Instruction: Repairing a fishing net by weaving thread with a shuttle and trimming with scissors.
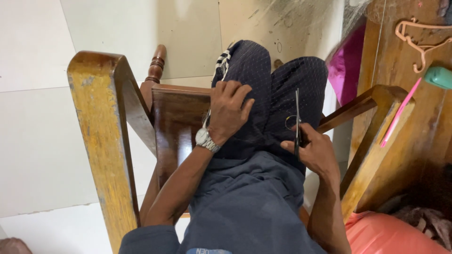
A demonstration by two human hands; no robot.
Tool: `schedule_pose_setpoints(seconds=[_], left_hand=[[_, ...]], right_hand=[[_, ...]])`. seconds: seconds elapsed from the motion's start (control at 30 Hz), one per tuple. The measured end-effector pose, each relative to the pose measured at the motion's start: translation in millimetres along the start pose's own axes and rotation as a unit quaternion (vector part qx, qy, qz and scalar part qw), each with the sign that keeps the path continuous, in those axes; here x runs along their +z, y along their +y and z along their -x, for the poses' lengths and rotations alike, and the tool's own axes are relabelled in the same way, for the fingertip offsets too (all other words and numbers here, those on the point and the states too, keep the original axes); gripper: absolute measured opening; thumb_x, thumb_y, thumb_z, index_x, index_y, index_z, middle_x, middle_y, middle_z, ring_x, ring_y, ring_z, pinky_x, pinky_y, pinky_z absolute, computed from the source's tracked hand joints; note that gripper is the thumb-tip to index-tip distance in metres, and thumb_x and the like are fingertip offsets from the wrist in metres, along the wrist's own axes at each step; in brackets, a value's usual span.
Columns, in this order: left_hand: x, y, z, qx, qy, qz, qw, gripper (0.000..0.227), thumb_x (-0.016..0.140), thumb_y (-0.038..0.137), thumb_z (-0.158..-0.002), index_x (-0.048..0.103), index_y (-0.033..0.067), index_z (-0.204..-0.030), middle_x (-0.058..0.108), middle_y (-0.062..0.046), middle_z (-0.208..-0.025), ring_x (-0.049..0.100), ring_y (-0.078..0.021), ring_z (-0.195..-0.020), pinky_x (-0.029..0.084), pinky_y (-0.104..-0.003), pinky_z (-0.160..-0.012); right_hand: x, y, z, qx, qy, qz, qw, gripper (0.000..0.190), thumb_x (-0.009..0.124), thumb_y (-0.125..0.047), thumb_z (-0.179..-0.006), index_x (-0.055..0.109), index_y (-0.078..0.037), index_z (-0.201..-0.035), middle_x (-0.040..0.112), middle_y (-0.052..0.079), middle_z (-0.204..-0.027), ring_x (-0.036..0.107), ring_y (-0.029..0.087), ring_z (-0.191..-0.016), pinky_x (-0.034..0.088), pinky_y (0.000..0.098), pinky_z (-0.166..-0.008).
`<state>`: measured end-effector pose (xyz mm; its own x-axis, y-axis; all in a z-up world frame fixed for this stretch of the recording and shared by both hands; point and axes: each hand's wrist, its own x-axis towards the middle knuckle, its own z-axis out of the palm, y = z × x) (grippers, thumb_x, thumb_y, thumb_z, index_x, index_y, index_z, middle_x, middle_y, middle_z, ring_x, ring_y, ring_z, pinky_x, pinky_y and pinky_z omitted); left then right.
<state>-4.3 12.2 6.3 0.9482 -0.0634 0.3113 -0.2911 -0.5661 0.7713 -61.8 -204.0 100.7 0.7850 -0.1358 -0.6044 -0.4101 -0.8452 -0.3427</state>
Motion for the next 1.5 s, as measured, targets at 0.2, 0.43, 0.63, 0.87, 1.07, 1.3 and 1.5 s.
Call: schedule_pose_setpoints(seconds=[0.2, 0.43, 0.63, 0.87, 1.07, 1.3, 1.5], left_hand=[[5.3, 12.6, -17.8, 0.042, -0.09, -0.118, 0.988, 0.034, 0.073, 0.02, -0.065, 0.055, 0.0128, -0.094, 0.046, -0.006, -0.087, 0.048, -0.0281, -0.08, 0.039, -0.038, -0.063], [7.9, 15.8, -18.1, 0.021, -0.104, -0.141, 0.984, 0.031, 0.069, 0.02, -0.064, 0.049, 0.0102, -0.085, 0.044, -0.009, -0.084, 0.048, -0.0303, -0.076, 0.04, -0.04, -0.061], [26.8, 10.6, -15.3, 0.022, -0.094, -0.169, 0.981, 0.027, 0.065, 0.026, -0.069, 0.048, 0.0119, -0.083, 0.044, -0.006, -0.081, 0.049, -0.0285, -0.073, 0.041, -0.038, -0.058], [27.8, 6.3, -8.5, 0.067, -0.047, -0.187, 0.979, 0.007, 0.056, 0.019, -0.081, 0.05, 0.0154, -0.078, 0.045, -0.003, -0.076, 0.05, -0.0237, -0.07, 0.04, -0.033, -0.056], [22.1, 5.5, -8.9, 0.099, -0.001, -0.115, 0.988, 0.007, 0.06, 0.015, -0.083, 0.057, 0.015, -0.077, 0.053, -0.003, -0.074, 0.056, -0.0224, -0.066, 0.046, -0.028, -0.058], [13.5, -1.0, 2.6, 0.064, 0.034, -0.032, 0.997, 0.002, 0.064, 0.013, -0.084, 0.065, 0.0121, -0.086, 0.061, -0.005, -0.079, 0.062, -0.0226, -0.07, 0.051, -0.027, -0.062], [11.0, -5.7, 6.7, 0.058, 0.05, -0.002, 0.997, 0.006, 0.063, 0.014, -0.086, 0.066, 0.0103, -0.083, 0.06, -0.004, -0.075, 0.062, -0.0218, -0.067, 0.051, -0.027, -0.06]], right_hand=[[13.0, 7.7, -2.0, -0.039, 0.001, -0.068, 0.997, 0.047, 0.081, -0.038, -0.059, 0.063, -0.019, -0.098, 0.067, 0.007, -0.065, 0.065, 0.028, -0.065, 0.049, 0.0386, -0.06], [16.9, 11.9, -2.8, -0.089, 0.009, -0.136, 0.987, 0.046, 0.08, -0.035, -0.06, 0.062, -0.018, -0.099, 0.068, 0.002, -0.063, 0.062, 0.019, -0.052, 0.046, 0.0304, -0.05], [18.2, 17.9, -3.3, -0.109, 0.012, -0.147, 0.983, 0.045, 0.08, -0.032, -0.061, 0.062, -0.017, -0.099, 0.067, 0.003, -0.063, 0.061, 0.018, -0.049, 0.045, 0.0296, -0.047], [23.0, 23.0, -3.1, -0.12, 0.015, -0.17, 0.978, 0.045, 0.081, -0.031, -0.061, 0.062, -0.015, -0.098, 0.067, 0.003, -0.063, 0.06, 0.019, -0.048, 0.045, 0.0291, -0.046], [20.6, 18.4, -2.2, -0.127, 0.018, -0.172, 0.977, 0.044, 0.081, -0.029, -0.063, 0.061, -0.012, -0.099, 0.067, 0.005, -0.064, 0.06, 0.02, -0.049, 0.045, 0.0303, -0.046], [22.8, 14.9, -2.4, -0.127, 0.004, -0.16, 0.979, 0.045, 0.08, -0.031, -0.062, 0.061, -0.014, -0.1, 0.068, 0.004, -0.064, 0.062, 0.021, -0.052, 0.047, 0.0311, -0.049], [20.6, -1.3, 0.5, -0.12, -0.023, -0.14, 0.983, 0.044, 0.079, -0.031, -0.062, 0.061, -0.014, -0.099, 0.069, 0.006, -0.064, 0.064, 0.027, -0.056, 0.048, 0.0364, -0.053]])
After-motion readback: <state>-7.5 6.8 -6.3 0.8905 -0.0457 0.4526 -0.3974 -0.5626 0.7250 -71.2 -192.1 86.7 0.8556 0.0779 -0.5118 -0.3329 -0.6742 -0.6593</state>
